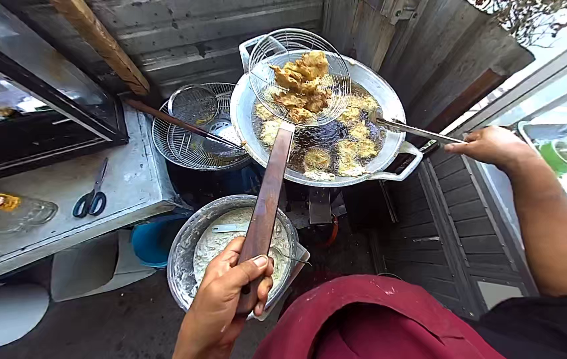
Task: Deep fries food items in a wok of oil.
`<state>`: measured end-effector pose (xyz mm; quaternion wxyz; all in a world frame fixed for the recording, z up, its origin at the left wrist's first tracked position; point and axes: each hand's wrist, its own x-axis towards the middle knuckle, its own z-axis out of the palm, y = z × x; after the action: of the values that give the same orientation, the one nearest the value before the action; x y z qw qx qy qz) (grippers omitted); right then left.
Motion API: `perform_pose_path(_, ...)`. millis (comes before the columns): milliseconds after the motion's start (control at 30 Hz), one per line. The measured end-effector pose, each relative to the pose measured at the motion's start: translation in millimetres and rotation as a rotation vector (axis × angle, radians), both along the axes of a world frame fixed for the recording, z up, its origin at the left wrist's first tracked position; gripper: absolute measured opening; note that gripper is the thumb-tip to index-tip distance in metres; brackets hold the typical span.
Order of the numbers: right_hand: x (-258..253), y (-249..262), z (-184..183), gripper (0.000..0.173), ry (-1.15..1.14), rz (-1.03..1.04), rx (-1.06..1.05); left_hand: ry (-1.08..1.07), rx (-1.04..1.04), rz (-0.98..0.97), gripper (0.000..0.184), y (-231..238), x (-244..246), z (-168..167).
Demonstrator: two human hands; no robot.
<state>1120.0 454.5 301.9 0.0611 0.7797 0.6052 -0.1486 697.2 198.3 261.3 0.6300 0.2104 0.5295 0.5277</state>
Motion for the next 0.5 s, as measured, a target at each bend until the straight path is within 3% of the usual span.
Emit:
perform_pose_path(300,7,34,-57,0.041,0.338,-0.095,-0.071,0.002,0.036,0.002,0.026,3,-6,16)
perform_pose_path(367,4,37,-59,0.041,0.292,-0.039,-0.061,-0.009,0.038,0.005,0.026,1,-7,18)
perform_pose_path(500,-9,26,-38,0.042,-0.009,0.102,-0.01,-0.032,0.039,0.002,0.026,1,-14,23)
